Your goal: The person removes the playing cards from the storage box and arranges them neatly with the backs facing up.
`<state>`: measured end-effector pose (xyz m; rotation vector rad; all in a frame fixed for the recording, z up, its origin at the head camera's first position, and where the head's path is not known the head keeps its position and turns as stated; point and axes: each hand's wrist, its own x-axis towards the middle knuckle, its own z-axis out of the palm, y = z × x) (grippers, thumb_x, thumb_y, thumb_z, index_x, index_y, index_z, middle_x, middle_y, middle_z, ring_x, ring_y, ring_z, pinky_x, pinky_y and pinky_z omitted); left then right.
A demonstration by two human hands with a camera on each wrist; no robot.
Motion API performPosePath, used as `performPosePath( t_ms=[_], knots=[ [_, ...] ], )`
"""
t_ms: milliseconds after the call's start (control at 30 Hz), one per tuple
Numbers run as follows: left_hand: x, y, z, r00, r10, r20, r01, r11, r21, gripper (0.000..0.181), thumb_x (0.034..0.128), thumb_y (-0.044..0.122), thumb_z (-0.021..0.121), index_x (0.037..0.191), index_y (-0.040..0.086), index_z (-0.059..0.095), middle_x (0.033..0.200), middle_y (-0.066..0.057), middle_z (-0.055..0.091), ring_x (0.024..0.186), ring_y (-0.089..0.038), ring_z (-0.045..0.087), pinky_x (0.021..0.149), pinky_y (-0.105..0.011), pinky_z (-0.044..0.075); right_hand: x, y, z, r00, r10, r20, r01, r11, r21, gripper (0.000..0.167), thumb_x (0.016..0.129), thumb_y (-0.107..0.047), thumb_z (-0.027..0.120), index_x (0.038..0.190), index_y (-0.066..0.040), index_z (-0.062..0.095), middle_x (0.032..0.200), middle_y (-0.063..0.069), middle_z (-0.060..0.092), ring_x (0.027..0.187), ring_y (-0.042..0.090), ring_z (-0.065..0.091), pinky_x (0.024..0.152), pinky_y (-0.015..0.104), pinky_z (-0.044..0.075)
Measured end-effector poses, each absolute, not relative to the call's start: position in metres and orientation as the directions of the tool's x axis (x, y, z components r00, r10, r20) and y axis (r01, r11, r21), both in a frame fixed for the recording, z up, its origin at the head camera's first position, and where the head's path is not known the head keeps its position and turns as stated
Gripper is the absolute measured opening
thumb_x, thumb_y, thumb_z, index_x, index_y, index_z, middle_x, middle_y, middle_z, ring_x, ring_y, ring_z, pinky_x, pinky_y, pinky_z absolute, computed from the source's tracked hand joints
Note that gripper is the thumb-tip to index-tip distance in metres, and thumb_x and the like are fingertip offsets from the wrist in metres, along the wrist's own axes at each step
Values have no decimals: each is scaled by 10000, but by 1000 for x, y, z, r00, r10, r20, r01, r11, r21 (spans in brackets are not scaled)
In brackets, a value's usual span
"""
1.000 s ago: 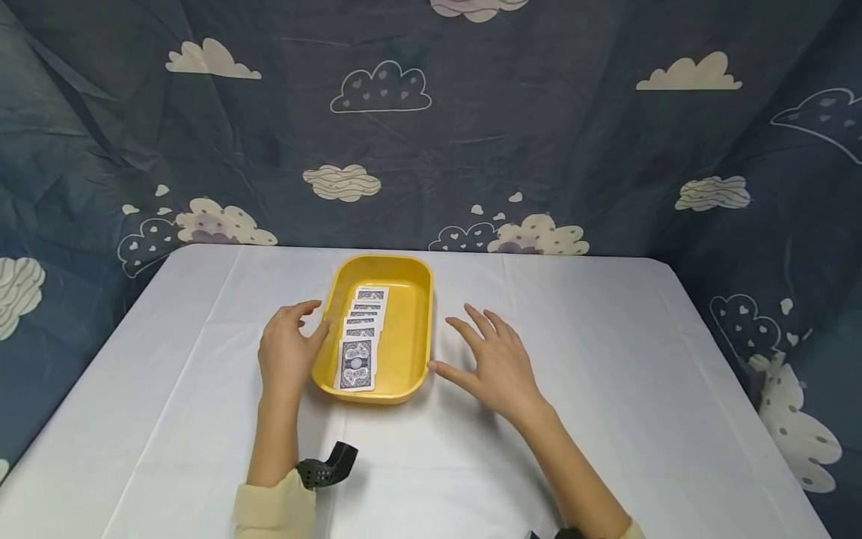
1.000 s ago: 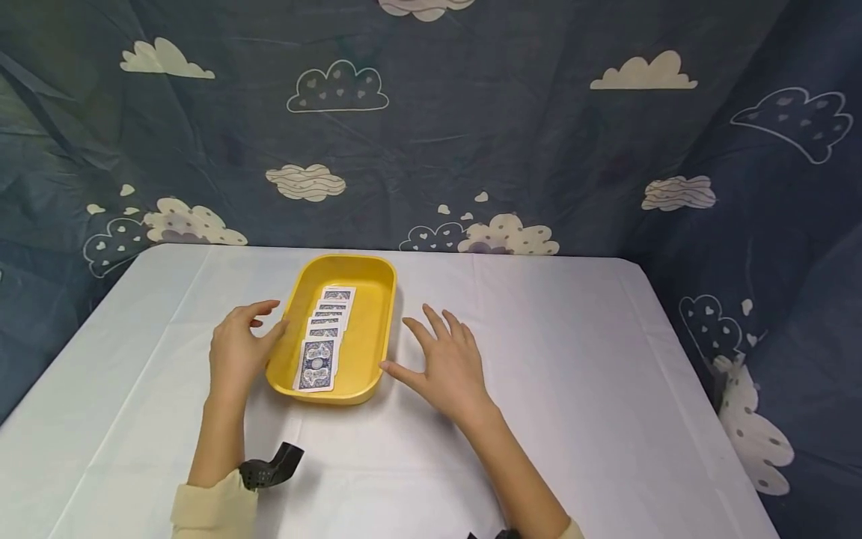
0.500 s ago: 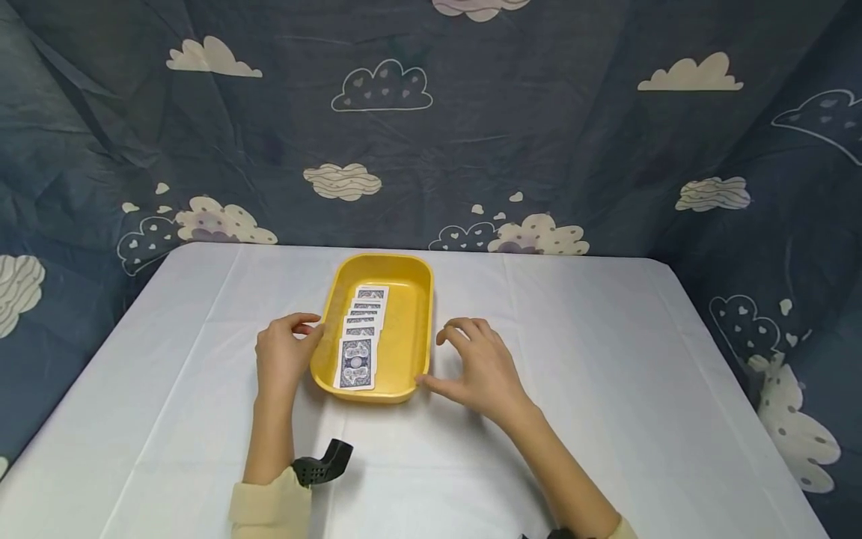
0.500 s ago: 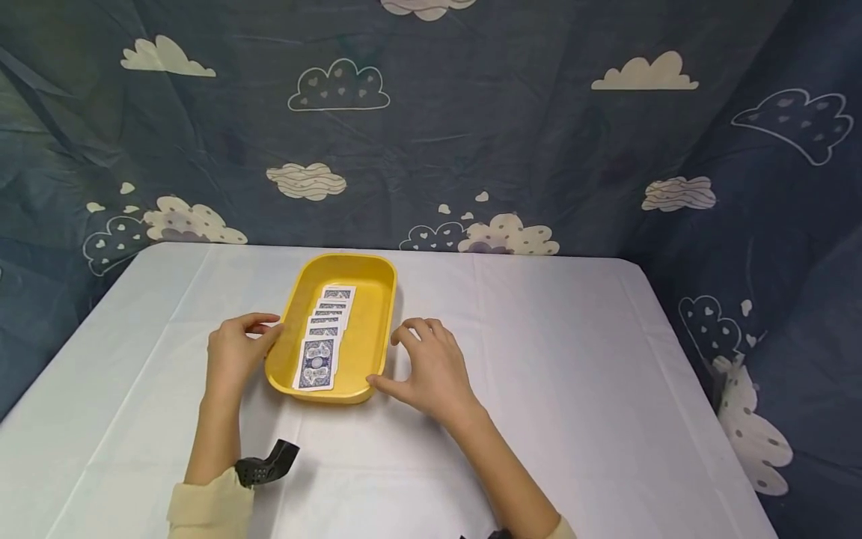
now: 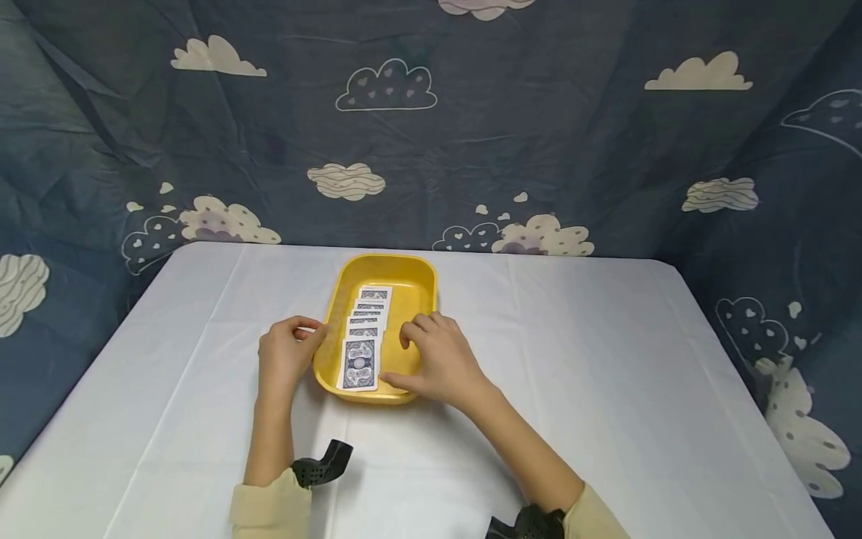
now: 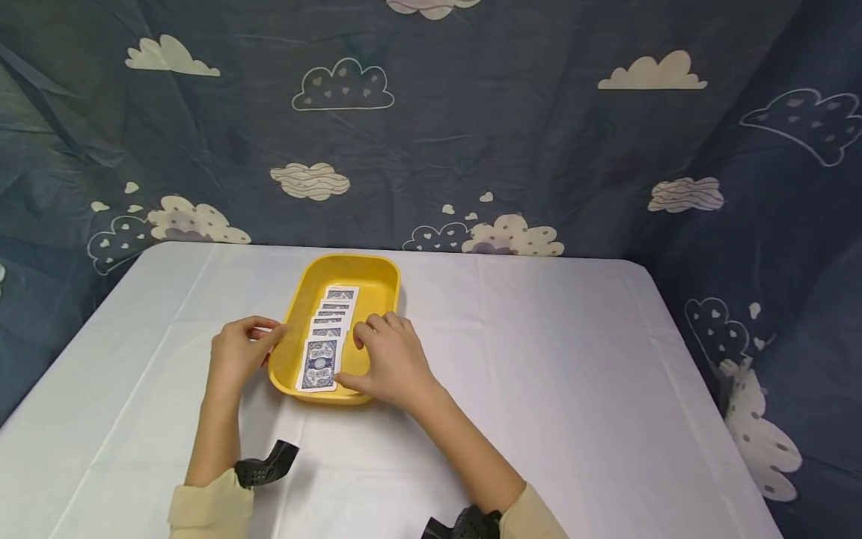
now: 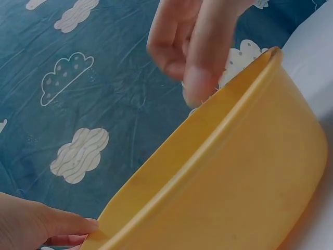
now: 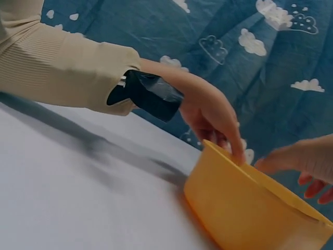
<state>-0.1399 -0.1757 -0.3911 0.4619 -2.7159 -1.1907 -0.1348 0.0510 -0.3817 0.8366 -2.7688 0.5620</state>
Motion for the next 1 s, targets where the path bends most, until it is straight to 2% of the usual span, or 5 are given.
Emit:
performPosePath(
  t_ms=[133,233,533,733,1000],
  knots=[
    [-140,-178,-391,-944,-328,-25,-236,623,746,255,842,266,657,933,29,685,731,-99,639,494,-116,522,467,-222,416,-141,34,-383,-796,-555,241,-602,768,-218,499,620,-561,756,845,-168,547,848,-44,496,884,180,448,916,352,354],
    [-139,-180,-391,-948,-315,-40,-235,610,757,264,843,265,658,941,20,677,708,-98,641,462,-141,545,448,-229,414,-146,21,-383,-787,-586,190,-615,768,-177,557,608,-601,749,889,-159,561,873,-31,493,898,185,458,907,356,361],
    [-141,-181,-394,-959,-268,-91,-236,577,782,298,862,290,645,950,6,663,675,-105,616,437,-142,534,432,-231,434,-165,-15,-389,-772,-635,-37,-633,772,-48,879,577,-653,750,1223,-106,511,1162,52,516,1070,207,454,885,344,396],
    [-142,-181,-397,-961,-264,-87,-228,572,788,294,863,288,652,941,5,662,652,-69,595,447,-191,555,422,-225,427,-173,-24,-397,-756,-646,-107,-648,761,-25,896,554,-615,785,1218,-82,507,1150,62,516,1084,216,461,889,357,410],
    [-142,-185,-396,-963,-247,-104,-231,571,788,307,874,300,636,977,12,654,673,-75,604,449,-201,565,432,-227,412,-184,-27,-404,-761,-622,-186,-627,778,-38,1014,545,-687,742,1277,-48,453,1218,91,479,1144,238,429,940,387,379]
  ],
)
